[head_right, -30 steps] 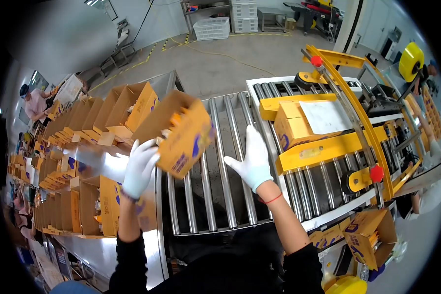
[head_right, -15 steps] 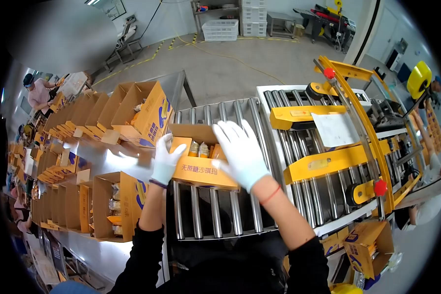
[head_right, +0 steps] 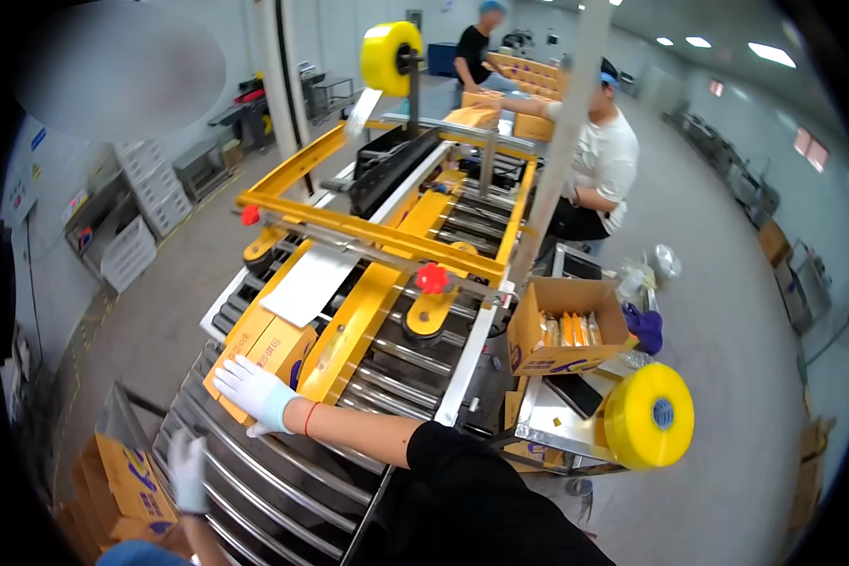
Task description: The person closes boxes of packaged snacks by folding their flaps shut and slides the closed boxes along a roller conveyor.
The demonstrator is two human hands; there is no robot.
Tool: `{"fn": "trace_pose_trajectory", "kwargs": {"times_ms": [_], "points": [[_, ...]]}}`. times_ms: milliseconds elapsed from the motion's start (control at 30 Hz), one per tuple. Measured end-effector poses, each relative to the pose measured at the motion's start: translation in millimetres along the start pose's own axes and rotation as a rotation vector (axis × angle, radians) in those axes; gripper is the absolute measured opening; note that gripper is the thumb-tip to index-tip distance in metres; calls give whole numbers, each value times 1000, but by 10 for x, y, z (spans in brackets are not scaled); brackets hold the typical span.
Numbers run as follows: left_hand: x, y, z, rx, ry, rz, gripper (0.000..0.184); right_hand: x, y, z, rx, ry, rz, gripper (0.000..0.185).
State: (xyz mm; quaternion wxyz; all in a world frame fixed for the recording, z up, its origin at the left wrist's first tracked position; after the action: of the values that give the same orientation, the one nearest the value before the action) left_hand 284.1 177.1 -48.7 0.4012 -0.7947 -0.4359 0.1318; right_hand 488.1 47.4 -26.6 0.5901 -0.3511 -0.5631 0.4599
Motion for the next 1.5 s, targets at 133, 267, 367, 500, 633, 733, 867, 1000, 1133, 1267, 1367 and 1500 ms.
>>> {"fn": "trace_pose_trajectory", "kwargs": {"times_ms": [133,267,367,500,633,733,867,1000,1133,1267,1367,1500], "points": [[-88,-1923,1135,923,-55,-727,66,-113,-101,-295,-30,85,-107,103],[-91,-1970,1584,707,-343,-207,35,-99,-199,-242,-109,86,-169,72],[135,-1599,1222,536,-121,-48,24,-74,-100,418,468,-26,-121,37],[-62,-1509,335,-229,87,-295,39,-333,-330,1208,442,-248,-406,85],[-199,-1488,572,-260,-57,-25,49,-246,67,1038,426,-305,-205,52],[-282,-921,315,1,-87,295,52,-83,91,968,667,-266,-70,32],[18,-613,340,350,179,98,40,171,94,678,995,-15,58,39],[102,-257,156,498,97,-228,40,352,-274,701,131,-99,-194,94],[40,-297,554,-954,-332,248,61,24,-388,1021,181,-60,-41,99],[75,-75,1005,-956,-320,228,58,-218,-7,797,122,-146,-71,101],[233,237,1035,-790,-286,12,55,-77,230,364,-159,15,-171,88],[214,866,-207,-949,-219,-46,60,110,5,160,-52,115,29,89]]}}
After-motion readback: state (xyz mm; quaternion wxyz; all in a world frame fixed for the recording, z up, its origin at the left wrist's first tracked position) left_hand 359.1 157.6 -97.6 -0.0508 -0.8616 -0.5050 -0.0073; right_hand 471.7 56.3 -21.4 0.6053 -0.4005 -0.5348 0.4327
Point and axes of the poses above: each hand's wrist, its own x-axis towards the middle knuckle, its own y-axis out of the palm, z = x × y, the point moved 8 cm from there along x, towards the middle knuckle, and after that the axes turned 3 degrees about -y, right-handed, at the moved point
